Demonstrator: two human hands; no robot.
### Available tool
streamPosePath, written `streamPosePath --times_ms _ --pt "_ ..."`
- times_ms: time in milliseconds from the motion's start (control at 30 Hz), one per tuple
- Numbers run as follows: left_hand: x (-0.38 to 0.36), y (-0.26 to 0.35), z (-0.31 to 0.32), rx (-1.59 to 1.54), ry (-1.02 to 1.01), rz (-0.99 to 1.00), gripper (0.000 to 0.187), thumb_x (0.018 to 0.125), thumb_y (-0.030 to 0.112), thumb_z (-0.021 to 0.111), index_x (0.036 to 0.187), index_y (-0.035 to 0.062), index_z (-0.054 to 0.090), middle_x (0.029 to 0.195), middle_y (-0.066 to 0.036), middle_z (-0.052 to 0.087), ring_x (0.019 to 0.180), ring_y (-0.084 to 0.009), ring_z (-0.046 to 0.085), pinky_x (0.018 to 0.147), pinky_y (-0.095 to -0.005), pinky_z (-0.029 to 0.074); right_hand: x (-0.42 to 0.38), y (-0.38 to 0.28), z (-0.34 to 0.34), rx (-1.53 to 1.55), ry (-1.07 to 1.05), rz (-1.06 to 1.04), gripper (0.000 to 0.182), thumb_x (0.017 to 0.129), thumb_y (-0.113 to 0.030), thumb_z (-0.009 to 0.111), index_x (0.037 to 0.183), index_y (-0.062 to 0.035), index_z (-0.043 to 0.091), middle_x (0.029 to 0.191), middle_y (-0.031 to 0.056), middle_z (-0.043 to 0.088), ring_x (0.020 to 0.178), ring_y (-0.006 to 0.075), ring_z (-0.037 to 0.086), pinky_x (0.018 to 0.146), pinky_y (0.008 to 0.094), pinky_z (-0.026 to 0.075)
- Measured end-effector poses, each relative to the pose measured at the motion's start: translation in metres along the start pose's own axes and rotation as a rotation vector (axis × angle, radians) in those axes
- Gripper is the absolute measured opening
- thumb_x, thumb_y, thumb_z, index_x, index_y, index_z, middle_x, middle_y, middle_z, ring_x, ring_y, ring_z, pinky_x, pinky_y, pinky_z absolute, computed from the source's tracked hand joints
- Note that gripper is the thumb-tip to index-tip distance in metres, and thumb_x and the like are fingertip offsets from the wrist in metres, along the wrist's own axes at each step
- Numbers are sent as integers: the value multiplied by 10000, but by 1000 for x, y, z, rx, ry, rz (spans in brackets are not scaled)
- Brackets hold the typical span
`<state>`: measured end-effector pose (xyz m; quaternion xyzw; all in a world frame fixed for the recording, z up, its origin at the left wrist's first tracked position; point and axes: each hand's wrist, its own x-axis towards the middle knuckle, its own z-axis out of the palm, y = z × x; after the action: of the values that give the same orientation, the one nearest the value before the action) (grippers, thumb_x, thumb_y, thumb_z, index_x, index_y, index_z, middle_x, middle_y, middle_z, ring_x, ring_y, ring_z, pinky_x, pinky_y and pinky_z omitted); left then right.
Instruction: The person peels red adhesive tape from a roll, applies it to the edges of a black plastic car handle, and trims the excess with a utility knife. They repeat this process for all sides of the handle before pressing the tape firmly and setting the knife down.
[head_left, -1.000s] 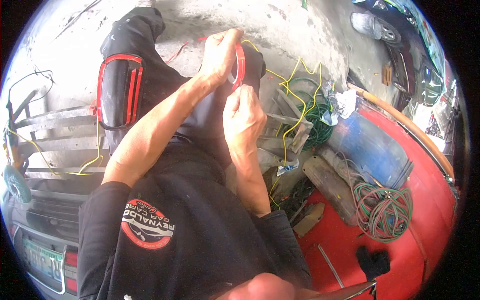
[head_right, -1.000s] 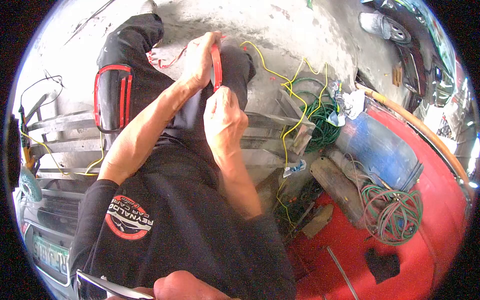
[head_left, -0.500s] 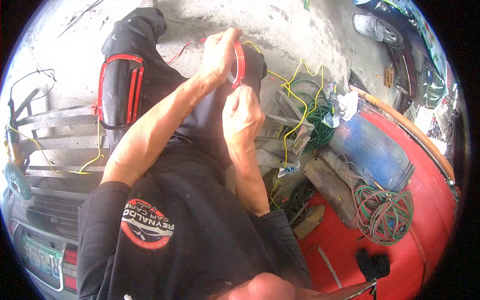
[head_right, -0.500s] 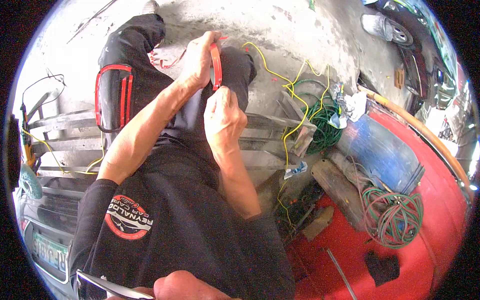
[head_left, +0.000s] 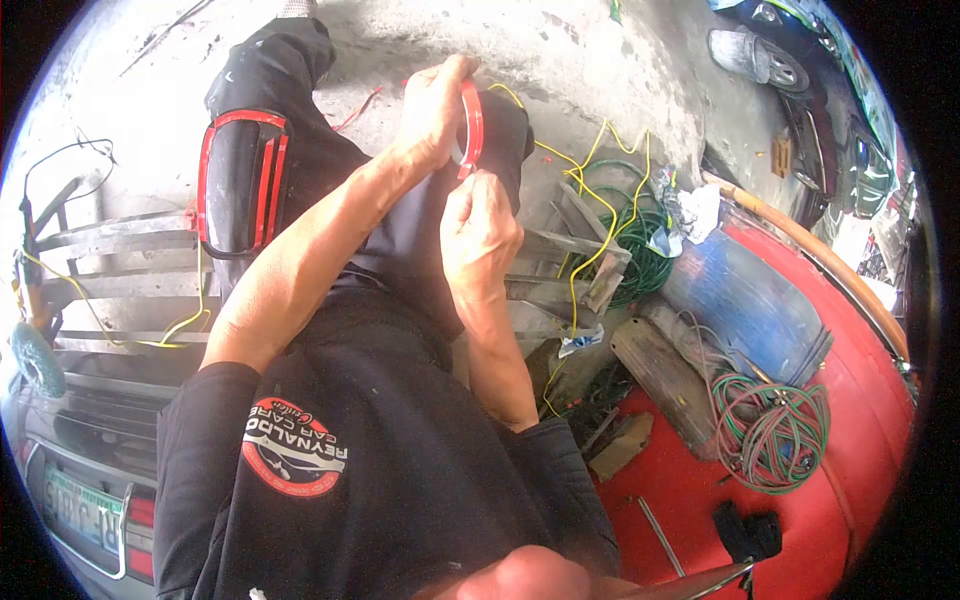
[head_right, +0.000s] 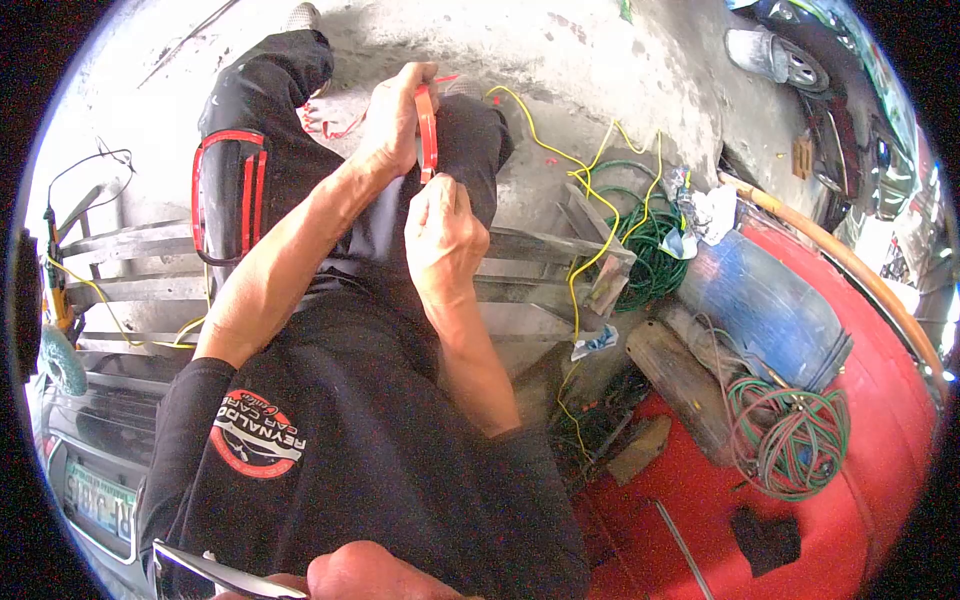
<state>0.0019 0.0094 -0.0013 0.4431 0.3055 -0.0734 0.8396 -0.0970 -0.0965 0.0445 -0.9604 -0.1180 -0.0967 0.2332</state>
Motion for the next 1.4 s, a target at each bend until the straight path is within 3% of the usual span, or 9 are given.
streamPosePath --times_ms 167,267,300,400,567,667,833,933,1400 --pt "-3 3 6 2 -13 -30 385 971 330 555 696 60 558 666 3 510 617 -119 432 613 -292 351 -9 -2 -12 74 -14 21 70 924 -54 625 925 -31 558 761 140 597 589 354 634 512 427 515" --pt "-10 -1 9 130 -116 93 406 992 318 527 670 71 519 663 10 488 627 -112 422 617 -288 343 0 -11 -38 76 82 91 75 920 -48 622 912 -29 550 744 148 582 600 364 628 526 434 508" --pt "-11 -6 11 88 -156 180 412 1010 288 521 656 78 502 670 32 469 644 -90 404 625 -271 329 10 -17 -49 78 69 154 88 918 -46 622 892 -33 539 732 154 571 613 364 626 543 442 501" --pt "-11 -13 12 80 -270 272 411 1024 258 523 656 76 517 683 54 461 662 -70 385 631 -256 320 38 -24 -71 41 -39 72 105 917 -38 618 875 -41 521 735 154 580 633 362 635 557 448 500" --pt "-21 -12 13 63 -295 342 390 1029 240 578 673 92 514 694 80 450 670 -48 370 628 -255 319 45 -28 -75 -31 -166 67 108 935 -79 602 873 -57 517 760 139 619 660 362 658 570 461 513" --pt "-22 -7 13 60 -268 304 414 1010 201 568 630 81 457 649 73 451 648 -33 389 604 -253 357 41 -26 -73 -42 -156 58 94 933 -78 596 872 -46 532 759 156 618 662 380 648 578 470 506" --pt "-20 -10 15 40 -258 342 412 1013 208 572 629 86 484 653 84 452 644 -29 386 596 -252 355 41 -27 -73 -13 -148 82 83 926 -48 580 856 -17 548 741 195 602 655 421 619 583 484 480" --pt "-20 -11 16 29 -262 345 415 1013 214 573 625 88 494 649 89 447 639 -29 380 589 -253 352 40 -25 -73 -78 -186 60 93 933 -93 609 893 -62 531 772 138 630 674 362 665 588 466 525" --pt "-23 -12 14 55 -231 284 367 1018 238 596 691 72 587 712 91 496 677 -38 406 630 -250 359 41 -24 -71 -135 -287 143 116 935 -151 617 962 -54 560 820 170 672 683 398 679 591 488 540"
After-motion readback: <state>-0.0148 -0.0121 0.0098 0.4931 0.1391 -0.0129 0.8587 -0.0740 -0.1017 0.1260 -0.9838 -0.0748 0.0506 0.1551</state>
